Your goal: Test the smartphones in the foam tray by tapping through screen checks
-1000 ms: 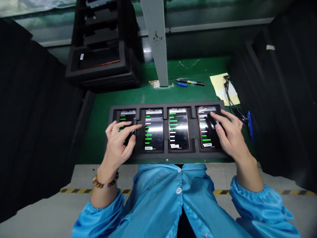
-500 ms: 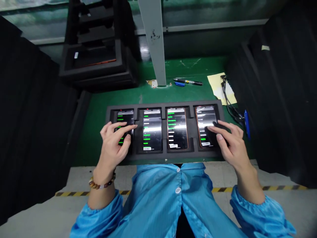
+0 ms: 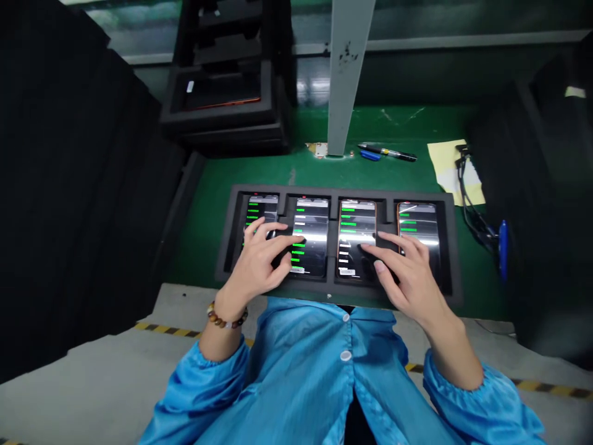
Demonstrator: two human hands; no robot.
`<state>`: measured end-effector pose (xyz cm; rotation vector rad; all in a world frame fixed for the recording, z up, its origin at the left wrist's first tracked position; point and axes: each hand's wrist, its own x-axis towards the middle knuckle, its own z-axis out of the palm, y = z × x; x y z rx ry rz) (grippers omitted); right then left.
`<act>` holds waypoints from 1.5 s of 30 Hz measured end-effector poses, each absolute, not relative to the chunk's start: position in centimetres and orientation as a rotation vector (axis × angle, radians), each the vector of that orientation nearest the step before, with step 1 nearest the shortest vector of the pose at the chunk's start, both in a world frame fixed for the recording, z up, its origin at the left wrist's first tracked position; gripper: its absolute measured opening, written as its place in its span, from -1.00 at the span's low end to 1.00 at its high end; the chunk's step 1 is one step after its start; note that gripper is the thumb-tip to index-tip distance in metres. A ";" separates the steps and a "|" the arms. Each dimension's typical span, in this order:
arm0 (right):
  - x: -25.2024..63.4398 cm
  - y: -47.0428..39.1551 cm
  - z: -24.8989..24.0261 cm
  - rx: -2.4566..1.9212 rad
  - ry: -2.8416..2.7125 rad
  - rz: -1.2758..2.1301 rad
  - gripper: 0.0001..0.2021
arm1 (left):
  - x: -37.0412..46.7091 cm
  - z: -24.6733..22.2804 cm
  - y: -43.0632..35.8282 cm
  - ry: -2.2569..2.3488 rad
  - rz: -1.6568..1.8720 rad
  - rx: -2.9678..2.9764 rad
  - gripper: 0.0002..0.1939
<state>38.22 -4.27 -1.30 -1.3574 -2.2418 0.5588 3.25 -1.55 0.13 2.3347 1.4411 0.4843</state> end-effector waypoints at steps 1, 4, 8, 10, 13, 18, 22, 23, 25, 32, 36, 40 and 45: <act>38.0 -4.1 -1.4 -1.367 -2.248 0.544 -0.57 | 3.6 0.2 -1.4 1.457 0.470 2.320 -0.56; 37.9 -3.8 -1.8 -1.384 -2.258 0.492 -0.52 | 3.9 0.4 -0.8 1.503 0.424 2.293 -0.47; 38.0 -3.7 -2.0 -1.391 -2.257 0.470 -0.47 | 3.4 0.6 -0.2 1.501 0.464 2.313 -0.45; 38.0 -3.7 -2.1 -1.399 -2.256 0.473 -0.47 | 3.2 0.7 -0.1 1.449 0.508 2.337 -0.51; 38.0 -3.8 -2.2 -1.395 -2.251 0.477 -0.48 | 3.2 0.6 0.1 1.400 0.483 2.354 -0.52; 38.0 -3.9 -2.3 -1.392 -2.250 0.469 -0.50 | 3.3 0.5 0.4 1.438 0.484 2.361 -0.47; 38.0 -3.9 -2.3 -1.394 -2.237 0.472 -0.51 | 3.2 0.5 0.8 1.372 0.464 2.402 -0.55; 38.0 -4.0 -2.3 -1.389 -2.234 0.469 -0.51 | 3.3 0.5 1.0 1.379 0.454 2.406 -0.53; 38.1 -4.0 -2.4 -1.374 -2.237 0.466 -0.53 | 3.6 0.5 1.3 1.400 0.445 2.409 -0.48; 38.2 -4.0 -2.4 -1.352 -2.245 0.453 -0.61 | 1.9 0.8 0.7 1.553 0.589 2.327 -0.50; 38.2 -3.9 -2.4 -1.350 -2.243 0.451 -0.64 | -1.8 0.4 -0.7 1.826 0.698 2.199 -0.62; 38.4 -3.9 -2.3 -1.355 -2.224 0.458 -0.64 | -3.3 -0.6 -0.8 1.797 0.613 2.158 -0.56; 38.6 -4.1 -2.5 -1.402 -2.222 0.474 -0.62 | -3.7 -1.2 -0.7 1.836 0.729 2.157 -0.56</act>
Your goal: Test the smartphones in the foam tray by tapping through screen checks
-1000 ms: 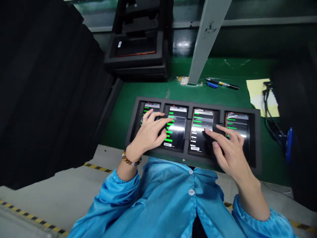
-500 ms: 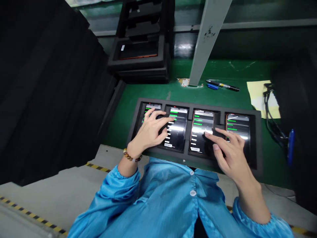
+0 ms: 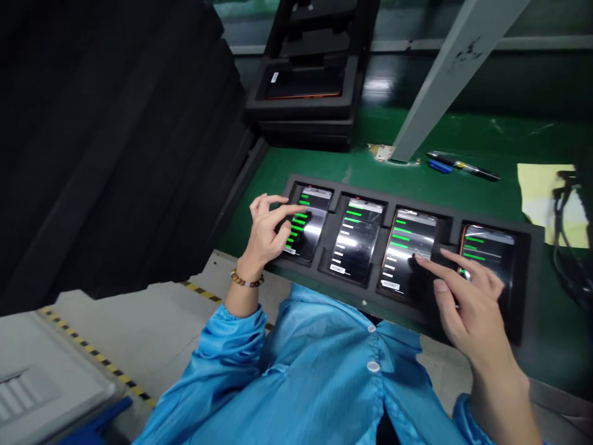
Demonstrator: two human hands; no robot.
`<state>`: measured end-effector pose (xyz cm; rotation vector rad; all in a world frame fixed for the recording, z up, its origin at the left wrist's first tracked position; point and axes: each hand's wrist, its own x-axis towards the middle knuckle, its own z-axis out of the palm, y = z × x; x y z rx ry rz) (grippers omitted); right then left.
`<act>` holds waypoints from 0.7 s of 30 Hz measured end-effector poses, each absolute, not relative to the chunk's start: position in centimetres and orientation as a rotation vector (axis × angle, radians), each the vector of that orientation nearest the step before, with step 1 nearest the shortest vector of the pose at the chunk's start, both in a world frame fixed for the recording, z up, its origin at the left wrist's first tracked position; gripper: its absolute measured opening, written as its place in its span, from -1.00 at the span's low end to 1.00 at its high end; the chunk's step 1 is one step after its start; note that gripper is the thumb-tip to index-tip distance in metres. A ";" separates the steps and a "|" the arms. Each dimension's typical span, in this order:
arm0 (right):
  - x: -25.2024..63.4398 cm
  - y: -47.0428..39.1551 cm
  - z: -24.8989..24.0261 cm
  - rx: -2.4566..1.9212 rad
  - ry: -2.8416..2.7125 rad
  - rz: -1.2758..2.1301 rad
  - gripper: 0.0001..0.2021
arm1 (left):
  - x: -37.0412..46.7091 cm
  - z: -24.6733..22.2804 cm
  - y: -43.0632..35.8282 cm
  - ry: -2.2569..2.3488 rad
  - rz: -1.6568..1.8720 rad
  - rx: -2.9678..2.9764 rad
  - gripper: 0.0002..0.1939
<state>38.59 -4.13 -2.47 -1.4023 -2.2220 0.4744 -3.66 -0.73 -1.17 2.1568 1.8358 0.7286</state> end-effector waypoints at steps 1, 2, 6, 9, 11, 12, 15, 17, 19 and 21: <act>38.6 -4.1 -2.5 -1.400 -2.222 0.476 -0.62 | -3.7 -1.2 -0.8 1.845 0.725 2.150 -0.58; 38.7 -4.1 -2.6 -1.396 -2.222 0.476 -0.63 | -3.8 -1.2 -0.9 1.852 0.698 2.140 -0.58; 38.6 -4.0 -2.8 -1.387 -2.214 0.467 -0.63 | -3.8 -1.3 -0.8 1.858 0.579 2.105 -0.47; 38.5 -4.0 -2.8 -1.385 -2.213 0.460 -0.63 | -3.9 -1.4 -0.7 1.851 0.592 2.105 -0.42; 38.6 -4.2 -2.7 -1.378 -2.185 0.462 -0.63 | -4.0 -1.4 -0.8 1.860 0.662 2.109 -0.48; 38.9 -4.4 -2.6 -1.379 -2.150 0.453 -0.63 | -4.1 -1.5 -0.8 1.860 0.700 2.113 -0.52; 40.2 -5.2 -2.5 -1.450 -1.969 0.371 -0.63 | -4.2 -1.5 -0.9 1.853 0.717 2.125 -0.58; 41.4 -5.9 -2.4 -1.553 -1.849 0.303 -0.62 | -4.1 -1.5 -0.8 1.857 0.662 2.118 -0.56; 42.6 -6.4 -2.4 -1.649 -1.775 0.271 -0.60 | -4.0 -1.5 -0.6 1.861 0.640 2.118 -0.51; 43.3 -6.8 -2.4 -1.690 -1.742 0.279 -0.59 | -4.0 -1.5 -0.6 1.854 0.691 2.135 -0.50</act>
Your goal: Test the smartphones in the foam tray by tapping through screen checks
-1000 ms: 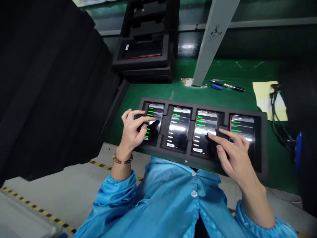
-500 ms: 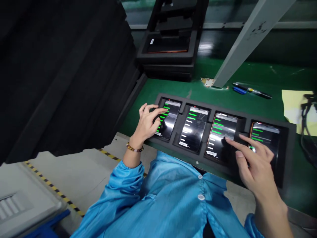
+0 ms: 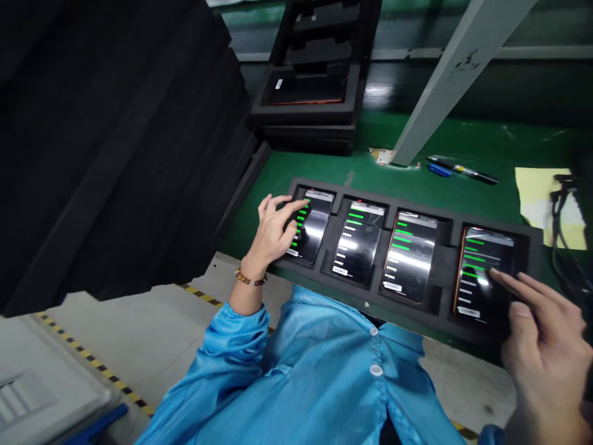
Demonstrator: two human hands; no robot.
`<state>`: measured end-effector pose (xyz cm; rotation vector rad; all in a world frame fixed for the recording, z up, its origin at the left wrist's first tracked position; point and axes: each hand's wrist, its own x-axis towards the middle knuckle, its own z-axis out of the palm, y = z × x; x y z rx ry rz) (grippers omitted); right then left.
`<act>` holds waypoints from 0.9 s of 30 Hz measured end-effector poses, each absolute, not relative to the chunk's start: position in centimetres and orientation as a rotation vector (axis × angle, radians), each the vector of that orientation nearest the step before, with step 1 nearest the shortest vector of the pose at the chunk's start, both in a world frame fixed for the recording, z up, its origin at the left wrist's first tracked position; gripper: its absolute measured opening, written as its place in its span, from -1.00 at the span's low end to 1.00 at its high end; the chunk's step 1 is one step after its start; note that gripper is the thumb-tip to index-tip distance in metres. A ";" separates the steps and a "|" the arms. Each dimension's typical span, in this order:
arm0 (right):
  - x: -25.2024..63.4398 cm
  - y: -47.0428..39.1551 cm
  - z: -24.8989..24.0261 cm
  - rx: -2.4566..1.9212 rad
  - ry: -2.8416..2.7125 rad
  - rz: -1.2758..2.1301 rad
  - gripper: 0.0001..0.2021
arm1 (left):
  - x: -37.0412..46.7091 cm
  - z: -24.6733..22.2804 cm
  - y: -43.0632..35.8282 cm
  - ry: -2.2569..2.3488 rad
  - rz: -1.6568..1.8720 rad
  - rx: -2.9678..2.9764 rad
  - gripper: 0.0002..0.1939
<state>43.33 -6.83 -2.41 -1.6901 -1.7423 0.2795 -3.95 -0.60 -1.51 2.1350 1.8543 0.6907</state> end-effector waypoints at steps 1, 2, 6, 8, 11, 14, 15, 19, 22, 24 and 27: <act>43.5 -6.9 -2.4 -1.691 -1.730 0.288 -0.59 | -4.0 -1.5 -0.6 1.851 0.722 2.146 -0.53; 43.6 -7.0 -2.4 -1.687 -1.718 0.295 -0.60 | -4.0 -1.6 -0.6 1.850 0.742 2.154 -0.56; 43.4 -7.1 -2.5 -1.721 -1.684 0.289 -0.61 | -4.0 -1.5 -0.5 1.862 0.654 2.154 -0.57; 43.3 -7.0 -2.7 -1.759 -1.692 0.281 -0.61 | -3.9 -1.4 -0.4 1.860 0.606 2.141 -0.53; 43.5 -7.0 -2.7 -1.752 -1.713 0.273 -0.62 | -3.9 -1.5 -0.2 1.842 0.594 2.140 -0.49; 43.8 -7.0 -2.6 -1.730 -1.772 0.299 -0.64 | -4.2 -1.9 -0.3 1.833 0.686 2.168 -0.48; 43.8 -7.0 -2.6 -1.732 -1.791 0.303 -0.65 | -4.4 -2.1 -0.4 1.832 0.746 2.177 -0.51; 43.8 -7.1 -2.5 -1.758 -1.781 0.278 -0.66 | -4.6 -2.1 -0.7 1.819 0.804 2.178 -0.60; 43.7 -7.2 -2.6 -1.752 -1.766 0.276 -0.65 | -4.4 -1.8 -0.7 1.827 0.701 2.154 -0.56; 43.6 -7.2 -2.5 -1.757 -1.749 0.272 -0.65 | -4.2 -1.7 -0.6 1.838 0.708 2.149 -0.53; 43.5 -7.3 -2.4 -1.789 -1.728 0.250 -0.66 | -4.2 -1.7 -0.6 1.838 0.762 2.144 -0.54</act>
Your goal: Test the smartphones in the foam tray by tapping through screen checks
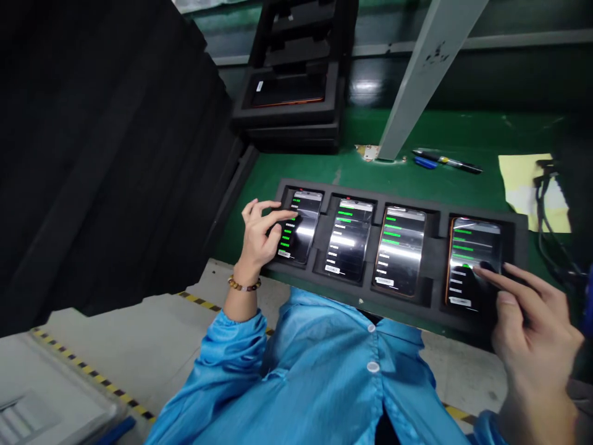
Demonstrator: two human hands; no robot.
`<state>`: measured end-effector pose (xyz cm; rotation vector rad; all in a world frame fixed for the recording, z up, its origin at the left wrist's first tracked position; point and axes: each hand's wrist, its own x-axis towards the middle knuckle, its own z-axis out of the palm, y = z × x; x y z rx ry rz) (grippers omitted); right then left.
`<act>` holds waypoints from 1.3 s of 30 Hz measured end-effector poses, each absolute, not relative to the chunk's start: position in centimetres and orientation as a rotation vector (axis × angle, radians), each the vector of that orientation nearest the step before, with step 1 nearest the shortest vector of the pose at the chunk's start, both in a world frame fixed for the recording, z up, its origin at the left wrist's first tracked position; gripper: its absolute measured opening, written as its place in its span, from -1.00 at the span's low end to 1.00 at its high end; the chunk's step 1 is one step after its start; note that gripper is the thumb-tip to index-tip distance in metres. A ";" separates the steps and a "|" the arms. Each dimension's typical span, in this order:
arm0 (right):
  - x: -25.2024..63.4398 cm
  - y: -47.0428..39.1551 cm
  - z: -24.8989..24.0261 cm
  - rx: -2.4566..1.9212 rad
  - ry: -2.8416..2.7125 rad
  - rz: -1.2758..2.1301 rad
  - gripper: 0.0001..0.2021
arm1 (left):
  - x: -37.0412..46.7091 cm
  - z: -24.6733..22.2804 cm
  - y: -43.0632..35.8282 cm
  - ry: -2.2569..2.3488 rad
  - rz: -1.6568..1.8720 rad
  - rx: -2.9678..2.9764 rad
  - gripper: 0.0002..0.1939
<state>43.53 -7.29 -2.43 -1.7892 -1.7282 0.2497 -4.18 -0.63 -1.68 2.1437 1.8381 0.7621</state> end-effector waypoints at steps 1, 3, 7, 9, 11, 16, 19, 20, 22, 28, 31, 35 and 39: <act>43.6 -7.3 -2.5 -1.793 -1.732 0.242 -0.66 | -4.2 -1.7 -0.6 1.833 0.764 2.141 -0.55; 43.6 -7.3 -2.6 -1.783 -1.751 0.234 -0.66 | -4.2 -1.7 -0.6 1.822 0.720 2.140 -0.55; 43.7 -7.3 -2.9 -1.774 -1.751 0.218 -0.66 | -4.3 -1.8 -0.5 1.829 0.696 2.169 -0.51; 43.6 -7.3 -2.9 -1.781 -1.739 0.224 -0.66 | -4.3 -1.8 -0.6 1.830 0.758 2.184 -0.54; 43.5 -7.3 -2.8 -1.778 -1.730 0.231 -0.65 | -4.3 -1.8 -0.7 1.827 0.782 2.187 -0.57; 43.6 -7.4 -2.9 -1.806 -1.720 0.237 -0.63 | -4.0 -1.7 -0.4 1.854 0.649 2.132 -0.56; 43.8 -7.4 -3.0 -1.803 -1.708 0.246 -0.63 | -3.8 -1.6 -0.3 1.854 0.616 2.112 -0.54; 43.8 -7.4 -3.1 -1.798 -1.700 0.245 -0.63 | -3.8 -1.6 -0.3 1.852 0.621 2.112 -0.54; 43.8 -7.4 -3.2 -1.793 -1.697 0.248 -0.63 | -3.9 -1.6 -0.3 1.846 0.665 2.123 -0.55; 43.7 -7.3 -3.1 -1.796 -1.701 0.262 -0.62 | -4.2 -1.7 -0.8 1.831 0.751 2.142 -0.60; 43.7 -7.2 -3.1 -1.797 -1.709 0.256 -0.63 | -4.5 -1.9 -1.1 1.865 0.797 2.112 -0.54; 43.7 -7.3 -3.2 -1.798 -1.701 0.257 -0.63 | -4.4 -1.8 -1.3 1.894 0.757 2.113 -0.59; 43.8 -7.4 -3.2 -1.790 -1.696 0.258 -0.63 | -4.3 -1.5 -1.9 1.842 0.709 2.116 -0.62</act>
